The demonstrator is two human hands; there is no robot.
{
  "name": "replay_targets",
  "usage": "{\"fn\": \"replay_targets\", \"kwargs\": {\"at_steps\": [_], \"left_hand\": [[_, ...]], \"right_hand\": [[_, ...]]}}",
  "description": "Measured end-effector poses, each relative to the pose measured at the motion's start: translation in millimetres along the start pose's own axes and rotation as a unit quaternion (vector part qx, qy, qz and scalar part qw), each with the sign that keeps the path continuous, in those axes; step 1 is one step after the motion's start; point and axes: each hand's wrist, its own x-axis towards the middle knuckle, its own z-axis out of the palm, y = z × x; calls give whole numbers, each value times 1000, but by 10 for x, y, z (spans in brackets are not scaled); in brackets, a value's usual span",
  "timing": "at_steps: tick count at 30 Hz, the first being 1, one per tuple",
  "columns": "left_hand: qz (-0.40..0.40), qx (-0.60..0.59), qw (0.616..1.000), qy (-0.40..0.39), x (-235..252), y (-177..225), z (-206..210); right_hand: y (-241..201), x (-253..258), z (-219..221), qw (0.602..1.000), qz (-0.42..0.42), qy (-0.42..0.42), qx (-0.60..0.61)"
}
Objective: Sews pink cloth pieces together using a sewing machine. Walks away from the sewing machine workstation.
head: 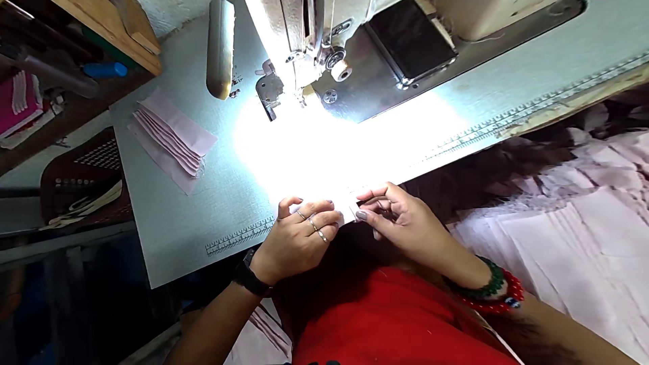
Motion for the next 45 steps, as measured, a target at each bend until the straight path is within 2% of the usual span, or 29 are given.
{"fn": "replay_targets", "kwargs": {"at_steps": [3,7,10,13,18,24,27,31,38,41,45], "left_hand": [[-13,-30,999,3,85,33,-30],[-53,18,997,-50,245,47,-54],[-59,23,996,-61,232,-27,-16],[-58,22,996,-62,193,-29,-23],[-56,27,996,-59,176,-37,-8],[-76,-10,996,-38,212,-33,-39],[-110,26,992,-47,341,-28,-58],[-137,63,986,-75,427,-109,-13],[-109,59,990,-66,279,-40,20],[-100,66,991,-62,261,-32,27],[-95,62,992,-58,262,-48,24]], "right_hand": [[16,12,-17,999,25,-12,24],[15,-1,-19,999,1,-8,-36],[62,-32,-53,997,-17,0,-69],[132,-89,-121,984,-89,10,-153],[304,-35,-111,927,-262,35,-266],[293,39,-140,889,-341,14,-306],[164,62,-176,873,-353,-6,-338],[93,90,-227,869,-333,-24,-365],[155,-47,-150,971,-139,30,-190],[119,-49,-79,986,-96,28,-135],[119,-22,-32,988,-86,31,-127]]}}
